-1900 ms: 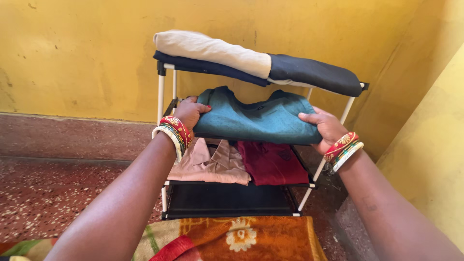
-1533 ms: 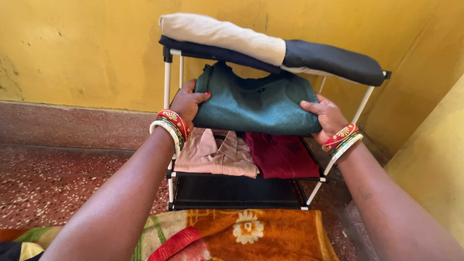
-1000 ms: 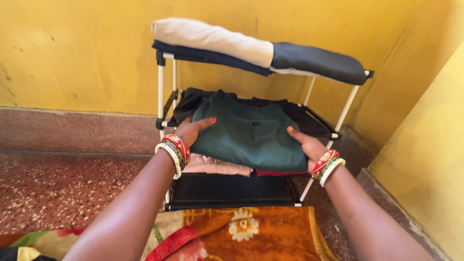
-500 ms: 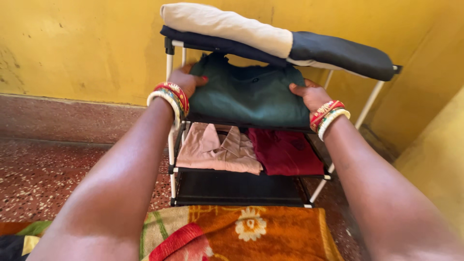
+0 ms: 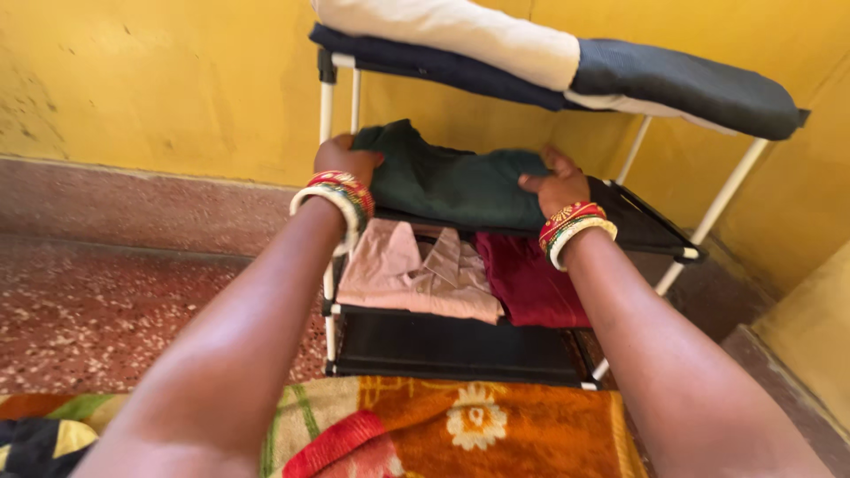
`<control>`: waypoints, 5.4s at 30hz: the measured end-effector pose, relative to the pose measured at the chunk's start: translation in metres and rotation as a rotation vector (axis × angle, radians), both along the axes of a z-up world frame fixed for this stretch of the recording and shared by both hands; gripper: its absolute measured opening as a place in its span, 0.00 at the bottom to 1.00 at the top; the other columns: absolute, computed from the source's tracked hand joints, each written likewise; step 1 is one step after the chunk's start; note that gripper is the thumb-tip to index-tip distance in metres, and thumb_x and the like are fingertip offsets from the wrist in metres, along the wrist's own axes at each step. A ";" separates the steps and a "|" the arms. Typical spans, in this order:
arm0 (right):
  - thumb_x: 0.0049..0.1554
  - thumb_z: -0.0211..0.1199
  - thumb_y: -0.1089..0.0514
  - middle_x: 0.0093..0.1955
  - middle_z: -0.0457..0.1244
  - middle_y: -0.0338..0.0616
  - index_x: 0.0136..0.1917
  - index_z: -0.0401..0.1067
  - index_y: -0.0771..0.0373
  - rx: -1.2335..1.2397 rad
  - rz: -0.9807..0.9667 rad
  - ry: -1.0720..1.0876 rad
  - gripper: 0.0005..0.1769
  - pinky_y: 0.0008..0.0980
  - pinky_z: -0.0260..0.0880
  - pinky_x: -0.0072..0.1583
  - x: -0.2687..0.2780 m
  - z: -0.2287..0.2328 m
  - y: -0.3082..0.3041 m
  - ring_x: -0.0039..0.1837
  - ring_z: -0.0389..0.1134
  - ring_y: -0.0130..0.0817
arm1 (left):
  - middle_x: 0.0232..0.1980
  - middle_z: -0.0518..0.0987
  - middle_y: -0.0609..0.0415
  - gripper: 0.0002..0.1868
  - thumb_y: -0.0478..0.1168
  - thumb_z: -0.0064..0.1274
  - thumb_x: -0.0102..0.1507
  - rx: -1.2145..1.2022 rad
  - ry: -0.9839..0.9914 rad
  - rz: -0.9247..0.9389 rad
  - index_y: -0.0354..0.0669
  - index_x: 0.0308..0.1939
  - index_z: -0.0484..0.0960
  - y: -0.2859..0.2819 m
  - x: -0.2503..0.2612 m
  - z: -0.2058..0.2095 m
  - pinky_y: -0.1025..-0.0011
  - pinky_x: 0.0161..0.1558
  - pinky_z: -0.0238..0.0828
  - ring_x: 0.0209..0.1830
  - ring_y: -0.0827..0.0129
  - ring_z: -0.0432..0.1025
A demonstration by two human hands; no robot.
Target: The person folds a dark green garment and places it on a small rack, then picks up a mustard-colored shirt, buttons it, and folds it neatly on the floor. The person smooths the fabric and folds the sleeves and body of the shirt.
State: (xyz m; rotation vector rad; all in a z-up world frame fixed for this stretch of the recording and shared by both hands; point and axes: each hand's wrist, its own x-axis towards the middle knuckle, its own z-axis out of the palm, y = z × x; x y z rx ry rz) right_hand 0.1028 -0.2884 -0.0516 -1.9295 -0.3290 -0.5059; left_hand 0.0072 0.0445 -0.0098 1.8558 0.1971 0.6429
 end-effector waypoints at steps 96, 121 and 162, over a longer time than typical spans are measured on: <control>0.64 0.48 0.38 0.85 0.41 0.35 0.83 0.43 0.45 -1.048 0.614 0.170 0.39 0.59 0.47 0.75 -0.579 -0.221 0.464 0.84 0.40 0.43 | 0.85 0.38 0.53 0.48 0.54 0.51 0.65 0.927 1.049 -0.018 0.45 0.81 0.43 0.280 -0.582 -0.255 0.35 0.75 0.28 0.85 0.57 0.29; 0.59 0.53 0.58 0.52 0.74 0.52 0.62 0.75 0.62 0.011 0.309 0.694 0.21 0.40 0.75 0.53 -0.592 -0.310 0.450 0.52 0.75 0.45 | 0.57 0.82 0.49 0.26 0.56 0.56 0.61 0.253 0.412 -0.138 0.54 0.61 0.78 0.267 -0.594 -0.278 0.61 0.54 0.76 0.52 0.55 0.80; 0.54 0.69 0.47 0.66 0.67 0.43 0.66 0.73 0.55 -0.548 0.043 0.674 0.27 0.40 0.70 0.63 -0.468 -0.297 -0.009 0.59 0.71 0.44 | 0.75 0.61 0.35 0.59 0.63 0.72 0.49 0.464 1.107 0.013 0.46 0.76 0.60 0.115 -0.430 -0.393 0.56 0.71 0.57 0.73 0.42 0.60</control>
